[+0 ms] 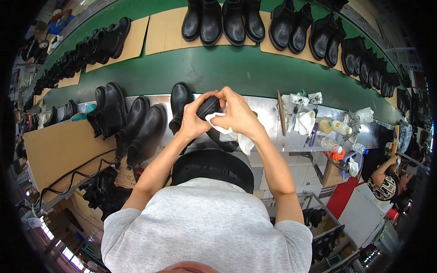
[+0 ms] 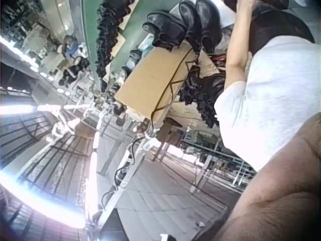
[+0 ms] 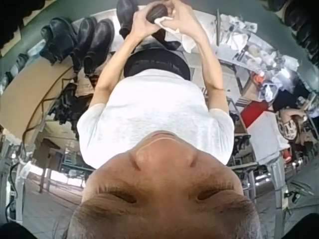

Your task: Inspecting, cleaning, and marking black boots on a factory assembly line.

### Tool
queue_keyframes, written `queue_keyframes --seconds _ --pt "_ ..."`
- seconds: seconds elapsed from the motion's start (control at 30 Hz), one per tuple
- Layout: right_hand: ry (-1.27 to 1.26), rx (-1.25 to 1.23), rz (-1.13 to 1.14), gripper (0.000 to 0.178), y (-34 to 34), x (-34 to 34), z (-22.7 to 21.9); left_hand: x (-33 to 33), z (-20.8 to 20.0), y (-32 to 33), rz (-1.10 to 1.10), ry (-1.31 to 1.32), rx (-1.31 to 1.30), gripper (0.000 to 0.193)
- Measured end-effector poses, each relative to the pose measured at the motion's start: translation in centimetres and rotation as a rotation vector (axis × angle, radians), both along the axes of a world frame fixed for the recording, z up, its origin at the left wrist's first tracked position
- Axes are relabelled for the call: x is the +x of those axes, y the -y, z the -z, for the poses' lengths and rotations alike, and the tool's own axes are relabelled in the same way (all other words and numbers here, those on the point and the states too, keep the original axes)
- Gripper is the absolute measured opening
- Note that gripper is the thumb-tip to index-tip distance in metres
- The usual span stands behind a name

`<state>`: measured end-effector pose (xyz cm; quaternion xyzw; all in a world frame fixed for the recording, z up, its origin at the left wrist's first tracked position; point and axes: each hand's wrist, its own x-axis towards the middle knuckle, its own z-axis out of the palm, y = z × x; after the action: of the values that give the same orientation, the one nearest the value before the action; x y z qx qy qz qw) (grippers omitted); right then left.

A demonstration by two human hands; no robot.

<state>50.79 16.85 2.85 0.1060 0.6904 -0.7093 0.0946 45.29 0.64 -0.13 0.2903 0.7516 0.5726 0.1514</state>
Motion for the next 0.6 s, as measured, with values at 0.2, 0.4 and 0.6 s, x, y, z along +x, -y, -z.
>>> queue_keyframes --seconds 0.2,0.4,0.6 --pt "0.036 0.006 -0.039 0.033 -0.7 -1.2 -0.1 -0.1 -0.6 -0.1 -0.034 -0.002 -0.018 0.057" --pt "0.06 0.07 -0.013 0.034 -0.5 -1.3 -0.5 0.4 -0.4 -0.3 -0.062 -0.017 -0.012 0.061" --pt "-0.055 0.408 -0.048 0.037 0.6 -0.1 -1.7 1.3 -0.5 0.2 -0.049 -0.022 -0.028 0.06"
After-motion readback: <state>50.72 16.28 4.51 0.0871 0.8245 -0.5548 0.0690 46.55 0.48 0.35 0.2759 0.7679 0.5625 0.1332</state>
